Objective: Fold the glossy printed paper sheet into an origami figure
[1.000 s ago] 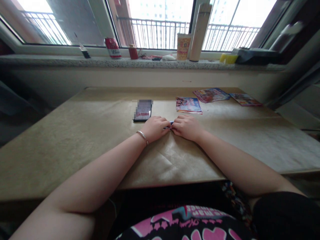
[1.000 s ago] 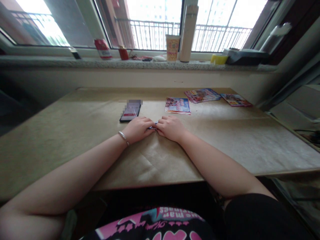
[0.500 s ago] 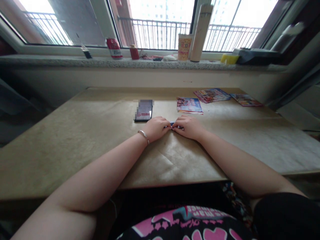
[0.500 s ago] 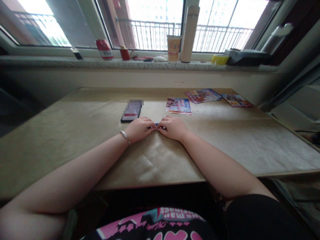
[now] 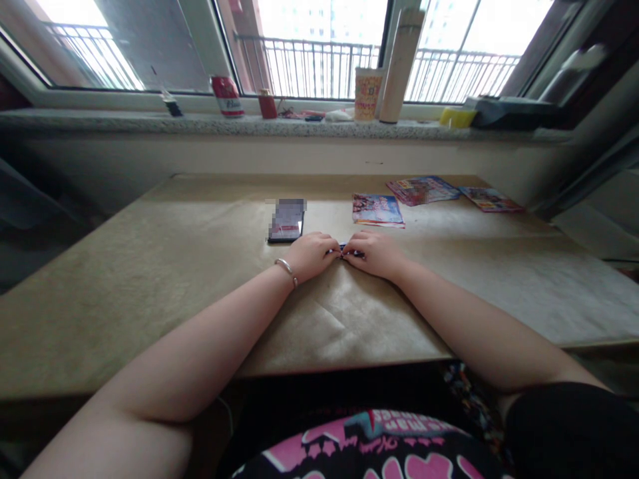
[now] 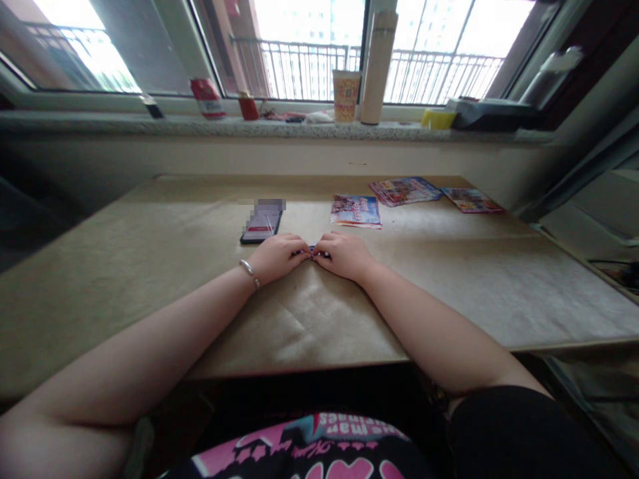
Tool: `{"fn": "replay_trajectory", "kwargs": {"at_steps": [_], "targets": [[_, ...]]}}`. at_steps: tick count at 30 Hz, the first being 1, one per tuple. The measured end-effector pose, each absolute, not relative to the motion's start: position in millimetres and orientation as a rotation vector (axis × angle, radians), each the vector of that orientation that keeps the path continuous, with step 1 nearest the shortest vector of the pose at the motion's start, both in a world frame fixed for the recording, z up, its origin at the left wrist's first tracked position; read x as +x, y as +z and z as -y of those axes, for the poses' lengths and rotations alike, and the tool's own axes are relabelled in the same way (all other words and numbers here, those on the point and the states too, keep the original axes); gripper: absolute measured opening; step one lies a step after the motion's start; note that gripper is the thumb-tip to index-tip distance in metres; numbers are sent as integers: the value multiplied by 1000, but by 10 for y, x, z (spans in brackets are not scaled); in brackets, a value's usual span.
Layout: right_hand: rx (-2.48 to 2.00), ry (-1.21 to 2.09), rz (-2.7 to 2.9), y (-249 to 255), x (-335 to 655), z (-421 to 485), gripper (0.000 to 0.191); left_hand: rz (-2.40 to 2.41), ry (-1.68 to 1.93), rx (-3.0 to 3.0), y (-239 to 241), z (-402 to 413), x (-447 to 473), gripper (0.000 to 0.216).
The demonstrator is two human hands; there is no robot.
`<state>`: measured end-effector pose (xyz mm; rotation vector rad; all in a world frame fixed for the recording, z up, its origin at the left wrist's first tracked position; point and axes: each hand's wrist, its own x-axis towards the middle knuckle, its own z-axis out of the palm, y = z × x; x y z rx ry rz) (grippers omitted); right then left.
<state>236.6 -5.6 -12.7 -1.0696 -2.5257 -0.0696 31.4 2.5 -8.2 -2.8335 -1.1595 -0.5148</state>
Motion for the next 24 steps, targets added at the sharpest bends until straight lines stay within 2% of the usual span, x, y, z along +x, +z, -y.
{"fn": "replay_trajectory", "kwargs": {"at_steps": [8,24], "targets": [[-1176,-86,2546,-129,2281,110,21,1031,-480,-2833,-87,-19,300,19],[-1284,316,2346,-185,2374,-13,17,1219,-502,-2873,-89,-39,307,20]]}}
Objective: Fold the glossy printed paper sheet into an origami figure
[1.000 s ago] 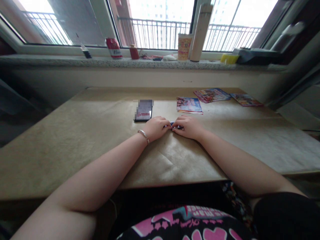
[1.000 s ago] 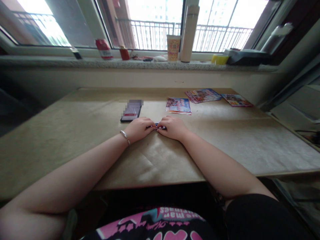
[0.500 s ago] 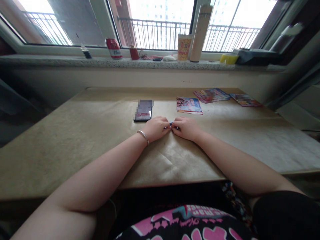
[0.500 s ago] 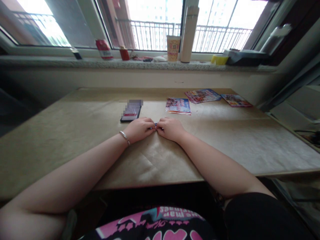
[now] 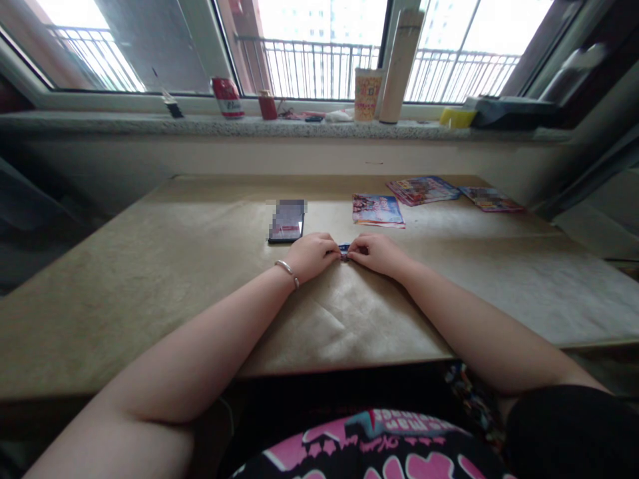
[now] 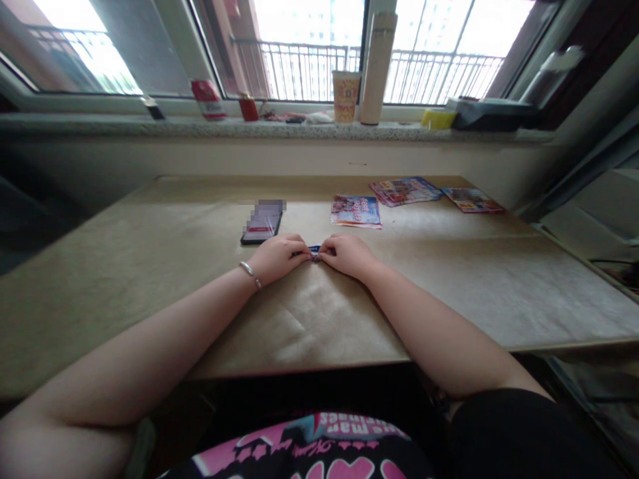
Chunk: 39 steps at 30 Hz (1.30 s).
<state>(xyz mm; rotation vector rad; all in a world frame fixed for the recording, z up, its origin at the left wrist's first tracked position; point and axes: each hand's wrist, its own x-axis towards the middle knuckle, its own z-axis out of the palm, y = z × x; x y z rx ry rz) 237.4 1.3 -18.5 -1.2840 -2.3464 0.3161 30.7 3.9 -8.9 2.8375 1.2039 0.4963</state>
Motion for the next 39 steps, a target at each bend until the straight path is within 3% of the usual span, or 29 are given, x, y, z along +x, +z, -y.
{"fn": "replay_trajectory", "kwargs": {"at_steps": [19,27,39], "targets": [[-1400,482,2235,-226,2380,-62,13,-1035,316,3127,-24,-15,232,25],[-1239,33,2494,-67,2380,76,21,-1089,281,3075,-20,-14,276,25],[-1273,-49,2538,-62,2359,87,22,-1065,434,2969,-48,-38,219,28]]}}
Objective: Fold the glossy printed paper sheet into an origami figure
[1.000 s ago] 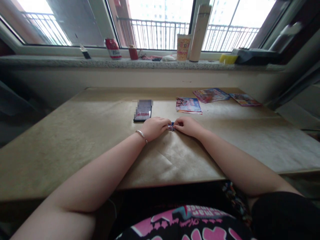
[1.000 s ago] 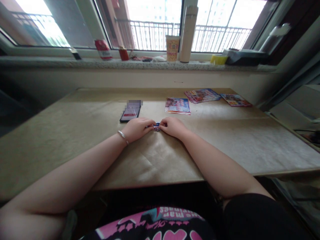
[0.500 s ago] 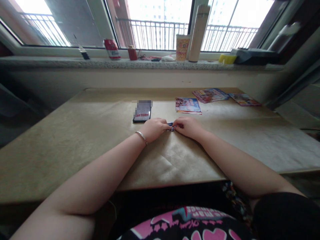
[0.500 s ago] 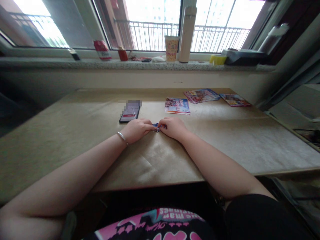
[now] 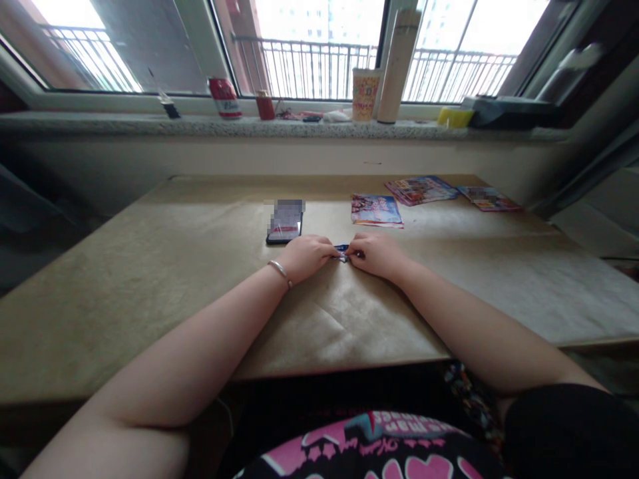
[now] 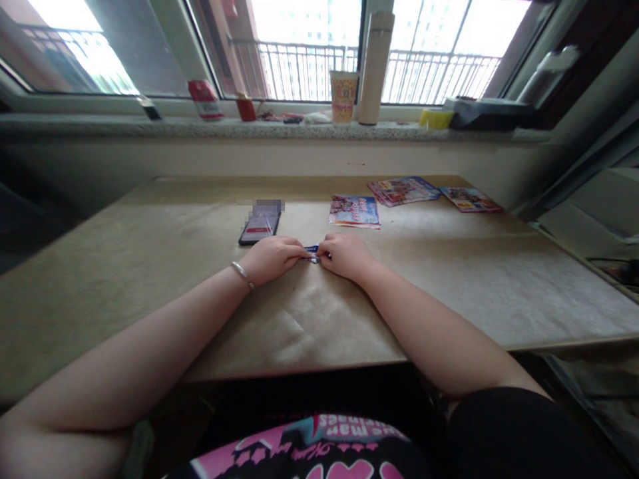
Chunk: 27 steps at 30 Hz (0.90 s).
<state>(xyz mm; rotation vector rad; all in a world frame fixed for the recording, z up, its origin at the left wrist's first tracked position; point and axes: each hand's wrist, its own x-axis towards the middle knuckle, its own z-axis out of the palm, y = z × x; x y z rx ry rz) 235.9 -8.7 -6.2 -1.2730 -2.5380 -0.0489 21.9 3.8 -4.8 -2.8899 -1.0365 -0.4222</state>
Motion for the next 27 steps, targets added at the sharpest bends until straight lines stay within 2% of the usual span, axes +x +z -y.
{"fn": "replay_trajectory", "kwargs": {"at_steps": [6,20,27], "targets": [[-1294,-59,2555,-37,2349,110,22,1081,-461,-2879,-55,-22,265,27],[-1292,-154,2675,31,2311,157,26,1087,-291,-2821,19,60,319,27],[-1246,-91,2673,5,2367,136,26,1031,-372,-2894,-13,20,246,27]]}}
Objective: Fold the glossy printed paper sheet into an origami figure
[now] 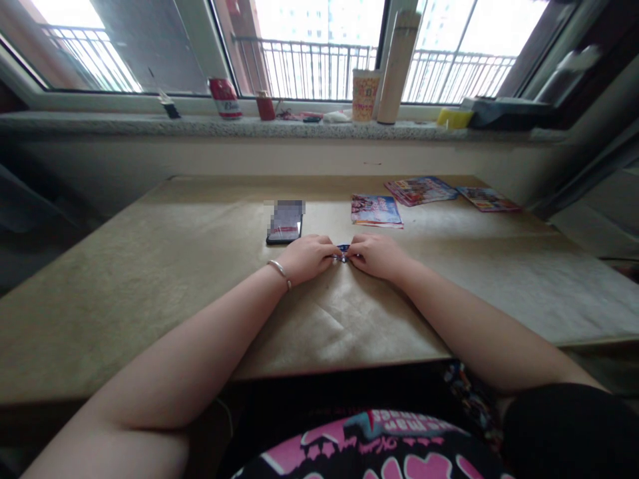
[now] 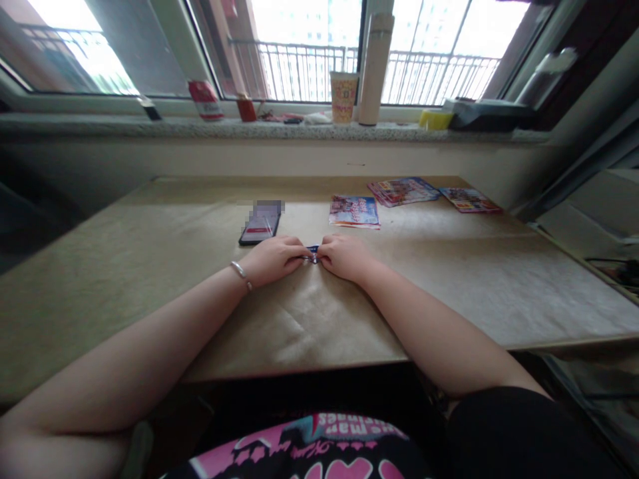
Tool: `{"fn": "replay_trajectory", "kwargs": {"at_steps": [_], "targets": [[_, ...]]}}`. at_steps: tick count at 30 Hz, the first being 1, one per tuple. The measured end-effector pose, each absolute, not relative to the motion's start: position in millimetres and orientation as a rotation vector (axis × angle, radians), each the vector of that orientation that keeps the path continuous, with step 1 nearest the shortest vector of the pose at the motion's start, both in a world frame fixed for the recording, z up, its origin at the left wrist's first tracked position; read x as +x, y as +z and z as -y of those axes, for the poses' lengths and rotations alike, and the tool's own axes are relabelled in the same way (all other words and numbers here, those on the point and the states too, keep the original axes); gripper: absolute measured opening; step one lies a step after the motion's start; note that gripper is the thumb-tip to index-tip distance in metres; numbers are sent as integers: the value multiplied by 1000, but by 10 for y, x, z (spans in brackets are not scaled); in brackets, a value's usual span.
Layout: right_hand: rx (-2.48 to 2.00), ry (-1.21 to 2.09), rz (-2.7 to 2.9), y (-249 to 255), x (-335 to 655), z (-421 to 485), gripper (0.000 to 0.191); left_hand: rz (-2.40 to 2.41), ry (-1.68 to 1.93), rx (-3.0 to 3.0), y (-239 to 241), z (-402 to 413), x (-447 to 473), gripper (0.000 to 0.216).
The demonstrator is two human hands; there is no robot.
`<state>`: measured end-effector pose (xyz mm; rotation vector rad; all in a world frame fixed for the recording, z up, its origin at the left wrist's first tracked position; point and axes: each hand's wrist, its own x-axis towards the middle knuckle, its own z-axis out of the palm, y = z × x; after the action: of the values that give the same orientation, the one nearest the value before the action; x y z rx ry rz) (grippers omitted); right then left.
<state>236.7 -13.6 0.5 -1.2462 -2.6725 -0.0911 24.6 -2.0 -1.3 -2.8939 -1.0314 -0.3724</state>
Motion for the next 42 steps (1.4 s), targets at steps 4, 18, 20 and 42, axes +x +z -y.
{"fn": "replay_trajectory", "kwargs": {"at_steps": [4,18,20,42], "targets": [[-1226,-89,2664,5,2390,141,27,979,-384,-2936,-26,6,234,29],[-1224,-64,2667,26,2359,155,27,1064,-176,-2800,54,136,378,30],[-1229,-44,2667,28,2347,135,27,1068,-141,-2788,67,143,394,29],[-1161,187,2618,7,2554,22,28,1044,-152,-2913,105,58,210,35]]}}
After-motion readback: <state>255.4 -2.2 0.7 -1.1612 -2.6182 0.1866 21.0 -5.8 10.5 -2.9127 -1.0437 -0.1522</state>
